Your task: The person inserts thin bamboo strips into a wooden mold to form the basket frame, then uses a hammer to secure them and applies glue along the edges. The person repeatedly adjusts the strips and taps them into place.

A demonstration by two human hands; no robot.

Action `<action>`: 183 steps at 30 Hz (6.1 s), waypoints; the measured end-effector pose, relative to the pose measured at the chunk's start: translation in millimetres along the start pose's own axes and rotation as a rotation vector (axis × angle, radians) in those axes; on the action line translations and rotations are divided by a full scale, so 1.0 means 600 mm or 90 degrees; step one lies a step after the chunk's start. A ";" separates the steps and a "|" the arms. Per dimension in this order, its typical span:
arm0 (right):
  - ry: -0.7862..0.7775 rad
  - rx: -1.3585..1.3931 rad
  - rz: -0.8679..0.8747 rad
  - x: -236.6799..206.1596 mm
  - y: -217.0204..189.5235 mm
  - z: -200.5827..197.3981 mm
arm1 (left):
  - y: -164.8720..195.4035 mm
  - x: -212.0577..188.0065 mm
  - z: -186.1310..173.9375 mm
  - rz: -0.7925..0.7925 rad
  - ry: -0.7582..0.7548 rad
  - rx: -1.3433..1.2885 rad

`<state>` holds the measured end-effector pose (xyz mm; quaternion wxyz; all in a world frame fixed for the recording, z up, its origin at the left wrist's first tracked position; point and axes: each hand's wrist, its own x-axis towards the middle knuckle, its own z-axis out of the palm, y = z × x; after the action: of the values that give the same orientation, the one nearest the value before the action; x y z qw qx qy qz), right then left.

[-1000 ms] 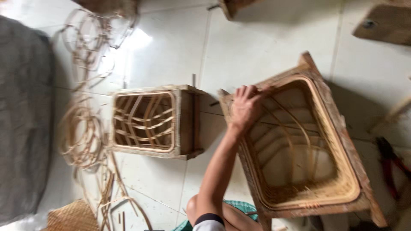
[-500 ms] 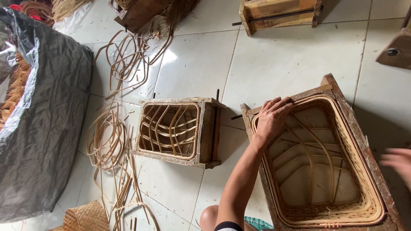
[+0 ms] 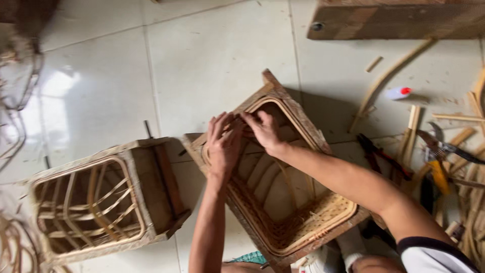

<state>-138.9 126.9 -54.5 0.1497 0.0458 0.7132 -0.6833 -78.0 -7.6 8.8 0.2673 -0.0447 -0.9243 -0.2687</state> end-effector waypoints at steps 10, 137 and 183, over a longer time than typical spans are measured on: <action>-0.179 0.238 0.031 -0.008 0.023 -0.044 | -0.002 -0.041 -0.001 0.045 -0.065 0.096; -0.704 -0.527 -0.566 -0.417 -0.120 -0.470 | 0.004 -0.125 -0.055 -0.040 -0.075 0.091; -0.693 -1.157 -0.087 -0.296 -0.374 -0.305 | -0.001 -0.116 -0.082 -0.041 -0.011 0.046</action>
<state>-58.0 318.7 214.0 0.3882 -0.4358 0.7938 0.1710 4.1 -29.5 7.7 0.2517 -0.0080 -0.9368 -0.2429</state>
